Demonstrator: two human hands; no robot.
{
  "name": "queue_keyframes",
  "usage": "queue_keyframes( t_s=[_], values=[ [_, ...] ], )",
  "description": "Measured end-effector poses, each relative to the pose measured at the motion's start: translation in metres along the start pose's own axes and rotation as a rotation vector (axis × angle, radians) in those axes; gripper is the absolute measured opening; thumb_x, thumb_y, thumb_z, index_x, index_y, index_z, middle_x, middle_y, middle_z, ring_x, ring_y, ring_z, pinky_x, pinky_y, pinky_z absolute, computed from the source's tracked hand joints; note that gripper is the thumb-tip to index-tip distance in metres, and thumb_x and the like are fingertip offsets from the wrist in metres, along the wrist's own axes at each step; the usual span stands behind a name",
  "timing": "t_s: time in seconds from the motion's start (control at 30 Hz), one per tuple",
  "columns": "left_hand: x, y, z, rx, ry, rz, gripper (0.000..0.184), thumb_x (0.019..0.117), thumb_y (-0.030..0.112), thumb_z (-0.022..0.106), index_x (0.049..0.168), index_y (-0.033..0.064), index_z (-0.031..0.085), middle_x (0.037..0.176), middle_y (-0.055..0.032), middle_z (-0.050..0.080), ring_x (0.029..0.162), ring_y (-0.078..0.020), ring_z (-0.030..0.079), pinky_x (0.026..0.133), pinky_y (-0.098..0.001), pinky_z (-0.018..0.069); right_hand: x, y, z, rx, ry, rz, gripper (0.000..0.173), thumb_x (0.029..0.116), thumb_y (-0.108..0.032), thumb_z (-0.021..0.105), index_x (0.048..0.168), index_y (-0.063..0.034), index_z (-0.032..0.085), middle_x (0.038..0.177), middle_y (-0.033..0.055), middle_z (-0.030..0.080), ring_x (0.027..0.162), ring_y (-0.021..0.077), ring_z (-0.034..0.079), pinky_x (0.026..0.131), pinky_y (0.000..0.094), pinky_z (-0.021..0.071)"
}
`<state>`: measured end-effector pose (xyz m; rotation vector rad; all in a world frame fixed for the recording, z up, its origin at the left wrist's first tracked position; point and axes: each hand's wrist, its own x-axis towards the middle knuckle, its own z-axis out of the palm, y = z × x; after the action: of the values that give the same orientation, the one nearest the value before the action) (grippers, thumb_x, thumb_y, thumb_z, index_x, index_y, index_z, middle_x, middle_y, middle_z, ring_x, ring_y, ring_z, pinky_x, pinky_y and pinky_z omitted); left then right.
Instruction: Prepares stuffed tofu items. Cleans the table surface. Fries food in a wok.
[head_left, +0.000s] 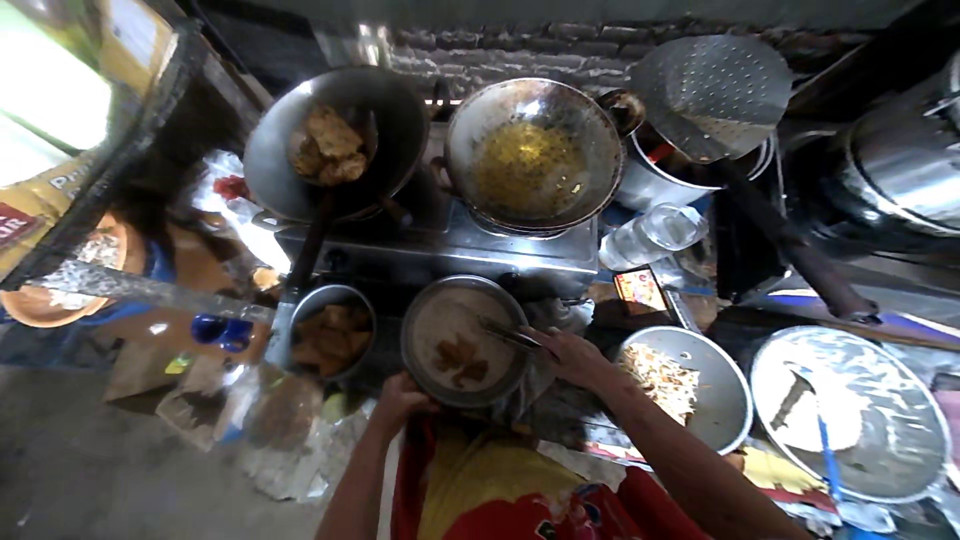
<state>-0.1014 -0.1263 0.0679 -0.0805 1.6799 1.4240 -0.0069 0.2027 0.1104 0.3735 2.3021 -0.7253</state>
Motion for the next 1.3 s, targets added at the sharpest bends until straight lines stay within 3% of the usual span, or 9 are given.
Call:
queue_keyframes(
  t_s=[0.1, 0.33, 0.57, 0.73, 0.87, 1.0, 1.07, 1.17, 1.3],
  values=[
    [0.001, 0.000, -0.001, 0.027, 0.000, -0.009, 0.038, 0.0847, -0.009, 0.064, 0.122, -0.0091, 0.059, 0.103, -0.0157, 0.074, 0.086, -0.0219, 0.075, 0.079, -0.0378, 0.0646, 0.008, -0.015, 0.002, -0.112, -0.035, 0.038, 0.065, 0.1042, -0.026, 0.057, 0.162, -0.0349, 0.029, 0.143, 0.0300, 0.051, 0.116, 0.0508, 0.060, 0.094, 0.0644, 0.0479],
    [0.002, 0.000, -0.002, 0.090, -0.001, -0.035, 0.038, 0.0879, -0.007, 0.064, 0.126, -0.0091, 0.057, 0.106, -0.0172, 0.072, 0.088, -0.0214, 0.074, 0.080, -0.0367, 0.0638, 0.021, -0.038, -0.002, -0.228, -0.075, 0.070, 0.077, 0.0978, -0.011, 0.059, 0.161, -0.0438, 0.029, 0.133, 0.0293, 0.060, 0.117, 0.0497, 0.060, 0.093, 0.0636, 0.0465],
    [0.001, 0.004, -0.001, 0.126, -0.003, -0.042, 0.037, 0.0894, -0.006, 0.064, 0.126, -0.0083, 0.058, 0.105, -0.0166, 0.073, 0.087, -0.0207, 0.075, 0.079, -0.0360, 0.0637, 0.028, -0.031, -0.012, -0.194, -0.048, 0.041, 0.060, 0.0965, -0.016, 0.064, 0.153, -0.0275, 0.048, 0.129, 0.0270, 0.064, 0.118, 0.0479, 0.061, 0.095, 0.0642, 0.0475],
    [0.005, 0.000, -0.003, 0.144, 0.005, -0.031, 0.037, 0.0888, -0.004, 0.066, 0.125, -0.0096, 0.058, 0.102, -0.0172, 0.073, 0.085, -0.0222, 0.075, 0.079, -0.0384, 0.0640, 0.025, -0.017, -0.007, -0.132, 0.039, 0.049, 0.040, 0.1033, -0.034, 0.059, 0.137, -0.0118, 0.062, 0.132, 0.0288, 0.060, 0.116, 0.0478, 0.062, 0.094, 0.0626, 0.0489],
    [0.005, 0.004, -0.002, 0.156, -0.001, -0.036, 0.035, 0.0893, -0.004, 0.066, 0.123, -0.0097, 0.058, 0.099, -0.0165, 0.073, 0.083, -0.0208, 0.075, 0.079, -0.0367, 0.0640, 0.019, -0.016, -0.004, -0.145, 0.072, 0.041, 0.043, 0.1034, -0.039, 0.058, 0.133, -0.0084, 0.063, 0.131, 0.0280, 0.061, 0.112, 0.0468, 0.064, 0.091, 0.0616, 0.0498],
    [0.005, 0.007, -0.003, 0.204, 0.000, -0.058, 0.035, 0.0906, -0.003, 0.066, 0.124, -0.0083, 0.059, 0.100, -0.0162, 0.073, 0.083, -0.0194, 0.074, 0.078, -0.0357, 0.0632, 0.017, -0.024, -0.004, -0.166, 0.042, 0.048, 0.040, 0.1035, -0.031, 0.058, 0.132, -0.0029, 0.061, 0.135, 0.0260, 0.059, 0.114, 0.0454, 0.064, 0.092, 0.0604, 0.0499],
    [0.006, 0.013, -0.007, 0.369, -0.064, -0.145, 0.032, 0.0949, 0.006, 0.068, 0.123, -0.0077, 0.061, 0.100, -0.0166, 0.071, 0.082, -0.0192, 0.072, 0.078, -0.0368, 0.0615, 0.017, -0.026, -0.004, -0.134, 0.026, 0.029, 0.038, 0.1034, -0.025, 0.058, 0.129, 0.0018, 0.060, 0.133, 0.0259, 0.060, 0.116, 0.0442, 0.063, 0.094, 0.0595, 0.0493],
    [0.008, 0.023, -0.006, 0.739, -0.265, -0.291, 0.034, 0.1008, 0.025, 0.065, 0.118, -0.0048, 0.064, 0.089, -0.0164, 0.070, 0.067, -0.0217, 0.068, 0.068, -0.0399, 0.0599, 0.016, -0.028, -0.005, -0.082, 0.013, 0.031, 0.036, 0.1031, -0.022, 0.058, 0.128, 0.0036, 0.061, 0.133, 0.0249, 0.060, 0.121, 0.0427, 0.061, 0.098, 0.0582, 0.0483],
    [0.005, 0.030, 0.007, 0.862, -0.366, -0.357, 0.035, 0.1028, 0.028, 0.062, 0.122, -0.0013, 0.063, 0.095, -0.0169, 0.068, 0.068, -0.0236, 0.066, 0.067, -0.0426, 0.0577, 0.013, -0.024, -0.002, -0.128, 0.023, 0.057, 0.040, 0.1026, -0.027, 0.059, 0.133, -0.0009, 0.060, 0.134, 0.0240, 0.060, 0.119, 0.0426, 0.062, 0.096, 0.0581, 0.0501]
  ],
)
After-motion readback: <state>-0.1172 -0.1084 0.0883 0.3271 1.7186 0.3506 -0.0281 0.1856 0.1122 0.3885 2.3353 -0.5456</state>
